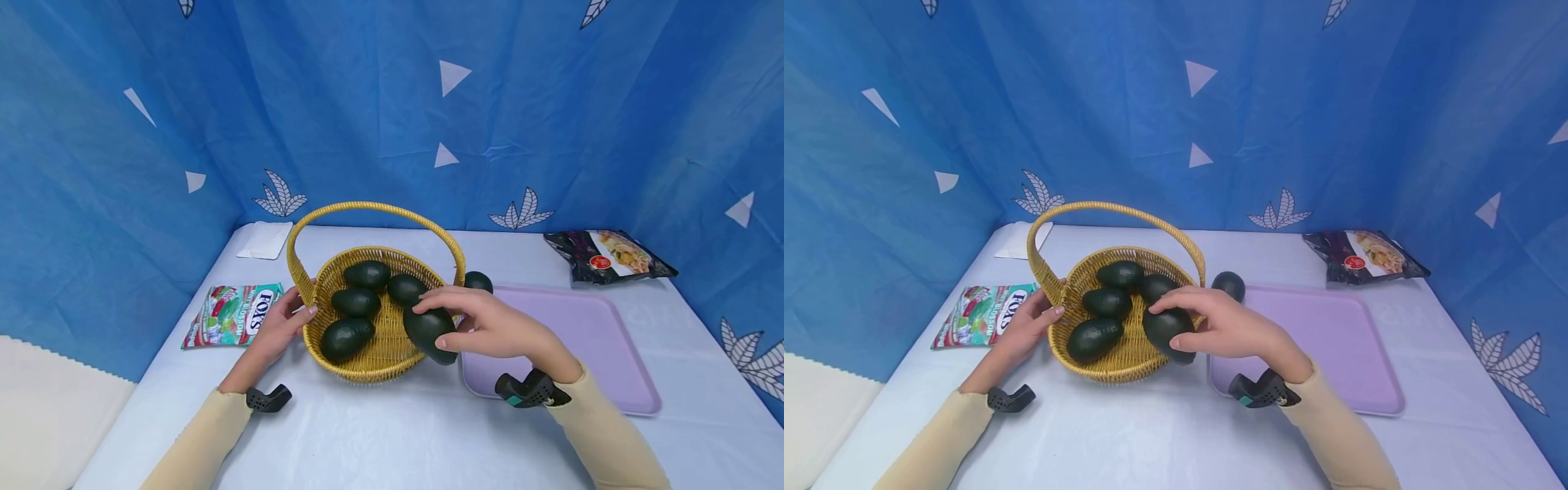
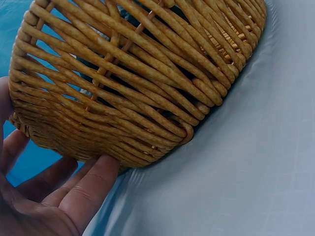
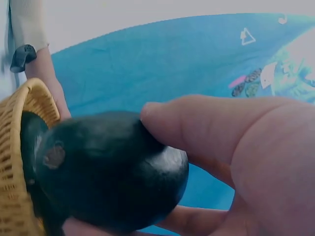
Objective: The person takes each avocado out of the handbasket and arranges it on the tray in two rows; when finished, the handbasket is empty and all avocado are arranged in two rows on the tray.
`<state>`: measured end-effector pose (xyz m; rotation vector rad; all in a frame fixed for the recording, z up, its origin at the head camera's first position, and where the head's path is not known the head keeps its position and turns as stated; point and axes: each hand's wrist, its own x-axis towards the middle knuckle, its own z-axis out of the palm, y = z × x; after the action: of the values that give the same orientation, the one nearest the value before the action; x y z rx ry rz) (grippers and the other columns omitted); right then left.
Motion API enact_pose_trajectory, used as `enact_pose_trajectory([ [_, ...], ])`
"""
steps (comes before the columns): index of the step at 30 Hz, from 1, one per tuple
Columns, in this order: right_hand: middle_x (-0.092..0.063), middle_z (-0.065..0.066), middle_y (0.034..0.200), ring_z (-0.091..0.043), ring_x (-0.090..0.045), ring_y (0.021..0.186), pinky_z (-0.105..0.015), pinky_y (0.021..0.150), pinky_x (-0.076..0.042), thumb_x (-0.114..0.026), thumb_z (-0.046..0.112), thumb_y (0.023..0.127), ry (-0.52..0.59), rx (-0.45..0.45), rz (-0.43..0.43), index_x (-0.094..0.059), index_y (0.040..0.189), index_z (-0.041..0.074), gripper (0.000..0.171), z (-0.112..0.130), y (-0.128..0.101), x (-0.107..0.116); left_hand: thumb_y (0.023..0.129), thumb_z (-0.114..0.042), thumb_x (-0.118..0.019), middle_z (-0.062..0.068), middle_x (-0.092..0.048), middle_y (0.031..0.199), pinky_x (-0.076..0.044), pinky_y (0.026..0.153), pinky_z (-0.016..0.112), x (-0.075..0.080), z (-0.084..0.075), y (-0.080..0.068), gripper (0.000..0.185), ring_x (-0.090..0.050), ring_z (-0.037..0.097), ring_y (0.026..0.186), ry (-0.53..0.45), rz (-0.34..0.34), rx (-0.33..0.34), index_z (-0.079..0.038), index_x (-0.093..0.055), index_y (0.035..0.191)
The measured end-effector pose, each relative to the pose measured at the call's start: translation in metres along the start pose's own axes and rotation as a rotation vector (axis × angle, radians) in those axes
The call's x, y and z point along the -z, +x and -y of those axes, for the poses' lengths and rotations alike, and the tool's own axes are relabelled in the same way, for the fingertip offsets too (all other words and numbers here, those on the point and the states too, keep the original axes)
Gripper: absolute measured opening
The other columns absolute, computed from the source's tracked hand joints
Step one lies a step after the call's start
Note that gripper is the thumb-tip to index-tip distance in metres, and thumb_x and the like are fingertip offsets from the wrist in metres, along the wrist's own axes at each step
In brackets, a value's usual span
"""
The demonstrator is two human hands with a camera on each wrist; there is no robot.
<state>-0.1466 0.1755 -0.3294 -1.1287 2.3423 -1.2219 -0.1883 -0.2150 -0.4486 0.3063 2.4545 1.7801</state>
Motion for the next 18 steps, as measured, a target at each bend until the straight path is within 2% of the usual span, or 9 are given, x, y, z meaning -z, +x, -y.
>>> enact_pose_trajectory([
  [8,-0.054,-0.021,0.145,-0.009,-0.064,0.11,-0.032,0.07,-0.062,-0.067,0.003,0.094,0.045,-0.028,0.003,-0.059,0.138,0.011,0.045,-0.012,-0.029,0.015,0.104,-0.023,-0.056,0.023,-0.044,0.157,-0.047,0.096,0.016,0.0,-0.001,-0.001,0.061,-0.046,0.044,0.143,0.006,-0.002,0.012,-0.013,-0.032,0.16],
  [15,-0.055,-0.025,0.14,-0.004,-0.062,0.107,-0.033,0.069,-0.062,-0.067,0.002,0.094,0.044,-0.059,-0.015,-0.058,0.137,0.007,0.045,-0.021,-0.049,0.026,0.104,-0.024,-0.056,0.021,-0.045,0.157,-0.049,0.104,0.034,-0.001,0.0,0.0,0.062,-0.046,0.042,0.143,0.01,-0.004,0.026,-0.014,-0.033,0.16],
  [18,-0.056,-0.027,0.138,-0.006,-0.064,0.106,-0.033,0.069,-0.062,-0.067,0.001,0.094,0.043,-0.066,-0.034,-0.058,0.136,0.005,0.043,-0.025,-0.055,0.032,0.104,-0.024,-0.056,0.022,-0.045,0.157,-0.048,0.105,0.033,-0.001,-0.001,0.001,0.062,-0.045,0.042,0.144,0.011,-0.005,0.026,-0.014,-0.033,0.16],
])
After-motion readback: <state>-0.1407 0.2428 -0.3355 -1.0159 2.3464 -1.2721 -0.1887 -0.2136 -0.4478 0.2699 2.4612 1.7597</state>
